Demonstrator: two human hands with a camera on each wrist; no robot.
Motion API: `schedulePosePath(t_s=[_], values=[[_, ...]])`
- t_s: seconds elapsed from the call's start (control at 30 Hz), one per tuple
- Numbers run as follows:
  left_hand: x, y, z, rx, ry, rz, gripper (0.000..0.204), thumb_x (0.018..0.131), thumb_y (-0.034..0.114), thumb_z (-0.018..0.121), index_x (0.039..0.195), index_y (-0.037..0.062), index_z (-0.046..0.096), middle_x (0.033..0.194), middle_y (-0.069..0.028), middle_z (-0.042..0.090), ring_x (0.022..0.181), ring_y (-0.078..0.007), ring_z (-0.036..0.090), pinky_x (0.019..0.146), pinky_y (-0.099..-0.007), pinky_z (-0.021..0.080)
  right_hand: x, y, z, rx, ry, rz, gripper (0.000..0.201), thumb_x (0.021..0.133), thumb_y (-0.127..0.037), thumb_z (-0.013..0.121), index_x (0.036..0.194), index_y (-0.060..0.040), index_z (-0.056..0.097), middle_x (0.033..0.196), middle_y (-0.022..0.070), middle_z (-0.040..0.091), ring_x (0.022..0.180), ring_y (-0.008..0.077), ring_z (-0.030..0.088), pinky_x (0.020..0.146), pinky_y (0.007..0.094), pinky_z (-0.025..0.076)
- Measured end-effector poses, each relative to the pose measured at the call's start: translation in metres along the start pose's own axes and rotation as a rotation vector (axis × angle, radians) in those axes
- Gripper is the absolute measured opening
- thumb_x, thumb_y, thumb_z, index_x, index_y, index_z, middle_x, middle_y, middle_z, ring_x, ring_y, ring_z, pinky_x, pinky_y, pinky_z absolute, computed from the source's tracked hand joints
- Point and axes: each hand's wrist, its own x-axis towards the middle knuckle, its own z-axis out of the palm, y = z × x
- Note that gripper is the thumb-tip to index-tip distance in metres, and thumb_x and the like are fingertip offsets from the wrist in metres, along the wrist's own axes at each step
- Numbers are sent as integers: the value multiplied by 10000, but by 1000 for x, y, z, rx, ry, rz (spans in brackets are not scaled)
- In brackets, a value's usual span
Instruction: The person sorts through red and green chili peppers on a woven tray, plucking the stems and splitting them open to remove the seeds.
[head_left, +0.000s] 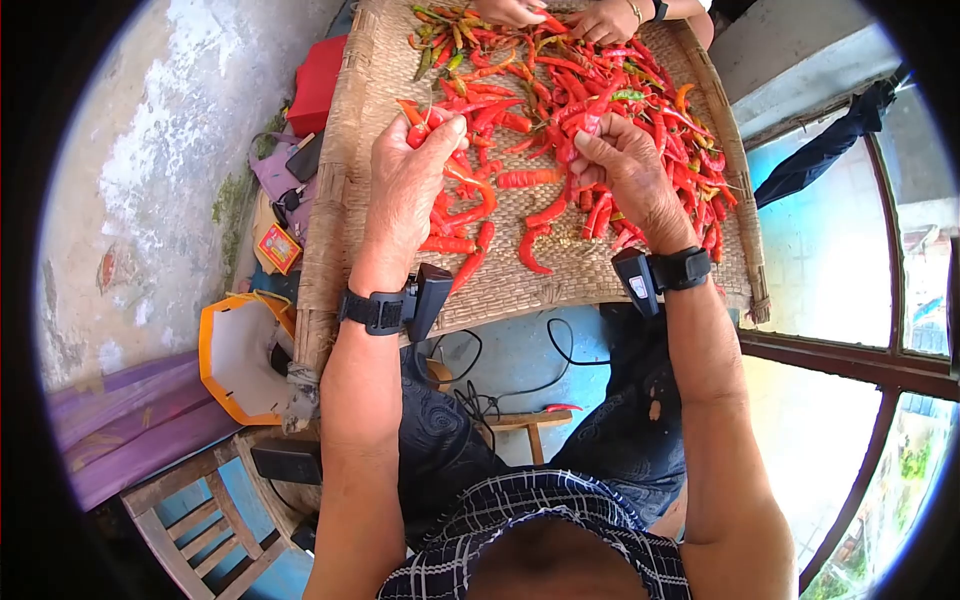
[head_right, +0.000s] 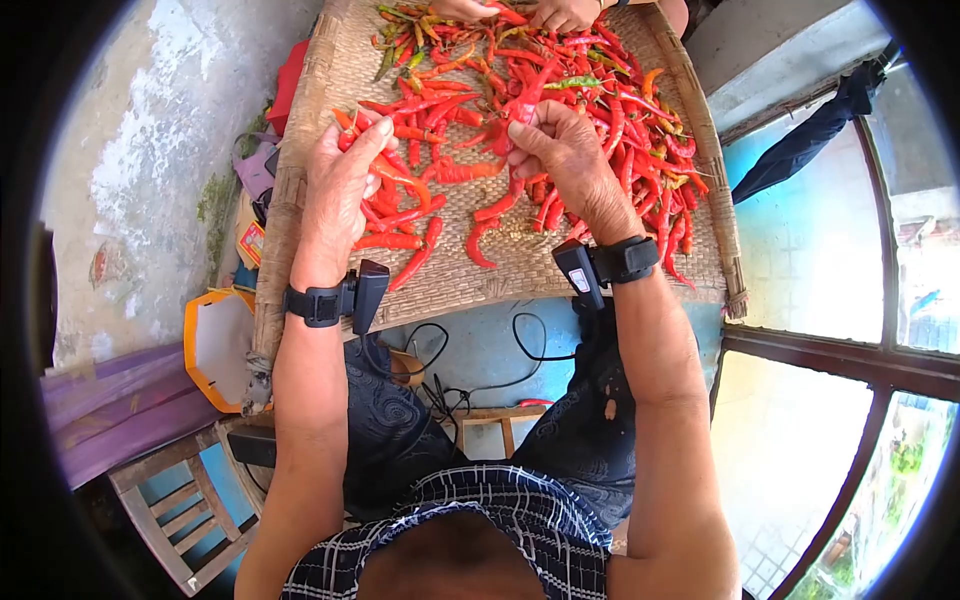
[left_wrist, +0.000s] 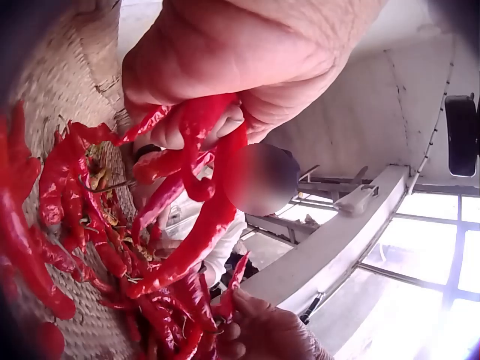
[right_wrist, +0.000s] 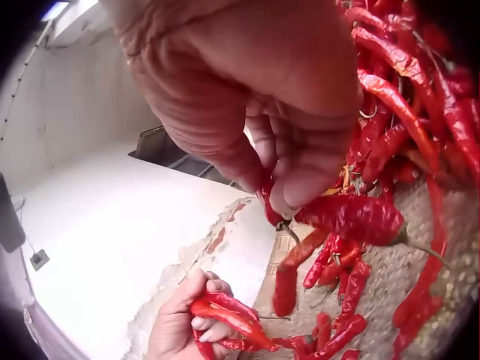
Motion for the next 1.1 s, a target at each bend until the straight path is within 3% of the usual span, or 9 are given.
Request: schedulePosePath(t_s=[0.07,0.2,0.3,0.5,0.67,0.73,0.87,0.97,1.1], values=[[-4,3,3,-29,-16,-53,186,813,151,660,927,28,581,795,-35,614,696,-74,557,631,-221,448,7,7,-7,74,43,5,133,877,-156,601,868,-34,550,717,46,621,607,102,603,535,212,491],[-2,-4,0,63,-141,-20,191,820,200,660,952,88,580,786,10,596,603,-4,470,470,-152,328,4,1,3,121,30,3,128,876,-155,603,878,-38,552,722,47,621,608,103,605,541,211,491],[-3,-10,3,210,-363,-10,259,799,152,674,1022,45,595,854,-18,602,762,-70,552,669,-244,470,1,1,8,146,27,1,126,879,-156,599,882,-39,554,738,46,622,625,102,609,545,210,492],[-4,-10,9,691,-476,112,305,790,150,671,1038,-7,589,856,-42,626,744,-103,569,667,-256,477,-1,-3,19,371,-78,-13,102,889,-143,580,885,-43,556,765,45,623,653,111,612,561,215,500],[-1,-16,5,856,-421,137,243,801,163,648,970,-5,599,774,-20,623,708,-91,566,643,-256,472,21,6,-18,665,327,-189,144,911,-177,541,934,-36,562,807,75,627,704,152,619,607,275,520],[1,-21,4,551,-288,160,272,730,218,681,799,-29,590,707,-174,615,659,-256,612,632,-358,473,19,-4,-23,766,468,-78,156,913,-179,528,928,-29,569,808,80,629,707,171,622,616,284,521],[-1,-14,3,467,-295,51,224,822,180,634,970,15,598,815,-9,619,726,-61,560,650,-233,468,9,11,-13,66,217,39,132,870,-126,558,958,-29,576,910,97,631,833,202,615,702,291,505],[-1,-14,5,367,-243,63,218,776,182,660,873,-4,602,750,-73,650,655,-133,617,600,-293,490,4,35,5,-1393,59,-536,235,683,-23,618,911,-79,607,894,129,550,877,288,574,666,383,507],[-3,-10,6,347,-231,61,219,785,185,657,884,-3,602,744,-71,646,649,-123,604,595,-285,485,4,39,12,-1551,35,-499,102,704,-55,614,800,-68,581,856,125,518,863,283,562,660,383,498]])
